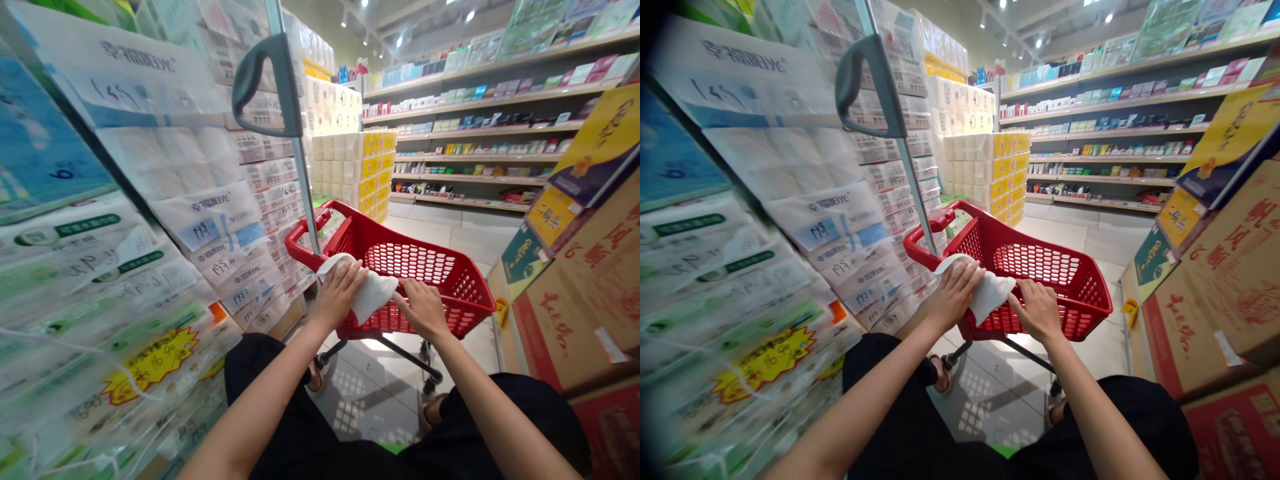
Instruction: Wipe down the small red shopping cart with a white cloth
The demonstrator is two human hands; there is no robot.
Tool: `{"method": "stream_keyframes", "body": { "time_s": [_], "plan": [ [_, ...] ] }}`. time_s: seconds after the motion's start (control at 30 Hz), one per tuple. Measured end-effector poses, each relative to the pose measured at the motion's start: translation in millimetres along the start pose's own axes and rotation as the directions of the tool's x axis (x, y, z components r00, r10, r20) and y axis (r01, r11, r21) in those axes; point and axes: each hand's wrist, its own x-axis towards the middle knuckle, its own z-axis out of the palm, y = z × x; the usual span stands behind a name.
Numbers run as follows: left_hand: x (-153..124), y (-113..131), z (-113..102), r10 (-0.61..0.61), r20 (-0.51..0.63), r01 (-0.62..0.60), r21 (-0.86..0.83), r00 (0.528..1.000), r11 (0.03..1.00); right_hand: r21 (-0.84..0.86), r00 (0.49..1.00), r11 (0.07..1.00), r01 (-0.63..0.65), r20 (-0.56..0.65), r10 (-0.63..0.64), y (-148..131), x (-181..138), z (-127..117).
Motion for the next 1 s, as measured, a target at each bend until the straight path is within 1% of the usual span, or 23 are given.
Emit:
{"method": "stream_keyframes", "body": {
  "time_s": [0.17, 0.23, 0.27, 0.33, 0.4, 0.47, 0.53, 0.6, 0.63, 0.67, 0.73, 0.83, 0.93, 1.0],
  "plan": [
    [18, 60, 28, 0.073, 0.016, -0.069, -0.198, 0.997, 0.978, 0.114, 0.999, 0.993, -0.039, 0.0, 0.04, 1, 0, -6],
    [25, 74, 30, 0.098, 0.009, -0.091, -0.299, 0.995, 0.95, 0.14, 1.0, 0.99, -0.023, -0.003, 0.023, 2, 1, -10],
    [28, 77, 28, 0.108, 0.001, -0.101, -0.352, 0.994, 0.931, 0.137, 1.0, 0.99, -0.013, 0.002, 0.013, 3, 2, -12],
    [32, 71, 18, 0.097, -0.014, -0.093, -0.439, 0.995, 0.894, 0.093, 1.0, 0.996, -0.005, 0.027, 0.003, 2, 3, -13],
    [33, 54, 4, 0.042, -0.03, -0.052, -0.46, 0.999, 0.886, 0.009, 0.999, 1.0, -0.014, 0.046, 0.014, -1, 3, -13],
    [34, 34, -9, -0.027, -0.057, 0.004, -0.38, 0.998, 0.925, -0.09, 0.999, 0.995, -0.039, 0.007, 0.04, -9, 4, -12],
    [34, 17, -14, -0.074, -0.082, 0.052, -0.247, 0.994, 0.968, -0.171, 0.996, 0.983, -0.06, -0.073, 0.048, -20, 8, -14],
    [35, 7, -12, -0.081, -0.082, 0.069, -0.143, 0.993, 0.987, -0.226, 0.992, 0.973, -0.035, -0.128, 0.006, -35, 15, -16],
    [35, 5, -10, -0.077, -0.076, 0.067, -0.118, 0.994, 0.991, -0.242, 0.991, 0.97, -0.007, -0.132, -0.025, -43, 20, -16],
    [35, 4, -7, -0.075, -0.07, 0.067, -0.111, 0.995, 0.992, -0.248, 0.991, 0.968, 0.026, -0.119, -0.057, -51, 26, -16],
    [36, 5, -2, -0.092, -0.068, 0.083, -0.128, 0.993, 0.988, -0.237, 0.994, 0.968, 0.078, -0.056, -0.094, -66, 38, -9],
    [36, 4, 2, -0.133, -0.076, 0.121, -0.15, 0.988, 0.981, -0.212, 0.995, 0.973, 0.093, 0.037, -0.087, -82, 51, 8],
    [34, -2, 1, -0.114, -0.07, 0.102, -0.148, 0.991, 0.984, -0.208, 0.997, 0.975, 0.083, 0.028, -0.079, -80, 49, 19],
    [33, -6, 0, -0.09, -0.056, 0.08, -0.153, 0.994, 0.985, -0.213, 0.996, 0.973, 0.088, 0.002, -0.09, -66, 40, 18]
  ]
}}
